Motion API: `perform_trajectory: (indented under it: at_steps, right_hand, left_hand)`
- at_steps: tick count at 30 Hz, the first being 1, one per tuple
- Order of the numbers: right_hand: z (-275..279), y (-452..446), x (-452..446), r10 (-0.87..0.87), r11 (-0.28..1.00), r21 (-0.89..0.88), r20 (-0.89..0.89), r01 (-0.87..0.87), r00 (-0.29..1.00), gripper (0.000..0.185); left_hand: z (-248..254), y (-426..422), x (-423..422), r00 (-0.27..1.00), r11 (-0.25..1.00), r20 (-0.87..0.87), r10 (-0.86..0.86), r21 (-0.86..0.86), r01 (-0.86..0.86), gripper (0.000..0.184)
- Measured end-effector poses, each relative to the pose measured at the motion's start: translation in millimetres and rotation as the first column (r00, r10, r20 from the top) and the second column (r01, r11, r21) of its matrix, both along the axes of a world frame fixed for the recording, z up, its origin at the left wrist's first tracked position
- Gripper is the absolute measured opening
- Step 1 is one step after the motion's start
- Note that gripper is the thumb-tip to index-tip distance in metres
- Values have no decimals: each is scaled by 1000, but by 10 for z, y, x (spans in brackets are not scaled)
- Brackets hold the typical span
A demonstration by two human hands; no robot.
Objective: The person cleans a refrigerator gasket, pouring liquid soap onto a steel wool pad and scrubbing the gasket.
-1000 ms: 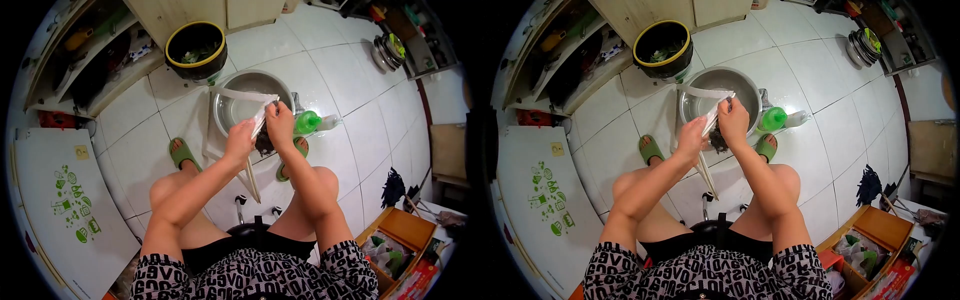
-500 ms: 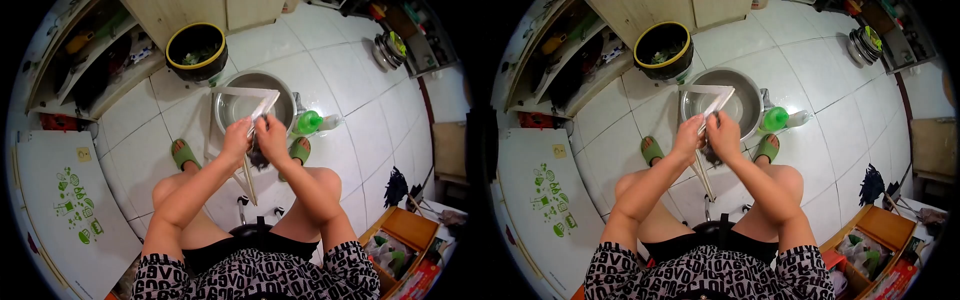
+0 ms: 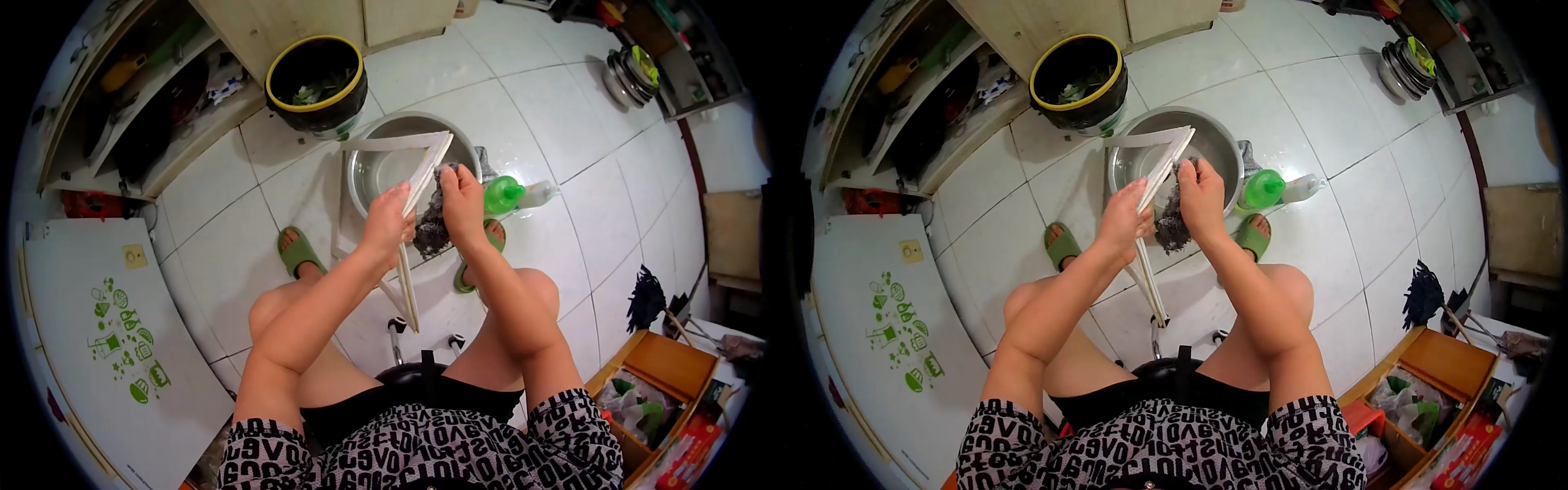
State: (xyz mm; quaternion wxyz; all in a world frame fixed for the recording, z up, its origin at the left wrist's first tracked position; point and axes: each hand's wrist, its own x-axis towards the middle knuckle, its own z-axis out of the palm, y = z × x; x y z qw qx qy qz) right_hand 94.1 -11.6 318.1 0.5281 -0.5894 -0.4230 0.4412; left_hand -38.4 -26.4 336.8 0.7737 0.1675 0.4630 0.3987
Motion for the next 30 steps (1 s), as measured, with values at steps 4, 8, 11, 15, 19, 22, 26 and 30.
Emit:
perform_trajectory:
  at_steps: [4, 8, 11, 15, 19, 22, 26, 30]
  right_hand:
    - [-60, 31, 20, -3, 998, 60, 98, -2, 995, 32]
    - [65, 12, -1, 11, 996, 82, 154, -24, 988, 29]
    - [72, 9, 4, 15, 996, 80, 175, -30, 984, 27]
    - [177, -19, 2, 22, 994, 102, 233, -47, 972, 24]
    - [134, -214, -146, 147, 958, 161, 437, -238, 887, 18]
    - [133, -147, -119, 109, 960, 168, 512, -224, 852, 17]
    - [143, 24, -30, 39, 995, 64, 463, -77, 885, 18]
    - [119, -259, -183, 121, 972, 120, 483, -202, 867, 20]
  left_hand:
    - [-15, -5, 13, 1000, 1000, -28, 2, 27, -1, 19]
    - [-57, -18, -11, 1000, 994, -2, -27, 108, 27, 21]
    - [-30, -20, 33, 999, 990, -52, -8, 139, 15, 21]
    - [-62, -38, 70, 999, 990, -32, 16, 137, -11, 20]
    - [-174, -11, 118, 994, 982, -90, 55, 183, -38, 19]
    - [-100, -44, 73, 997, 991, -75, 6, 136, 4, 20]
    - [-82, -81, 121, 997, 995, -56, -49, 86, 54, 20]
    - [-54, -53, 69, 996, 995, -87, -14, 95, 22, 21]
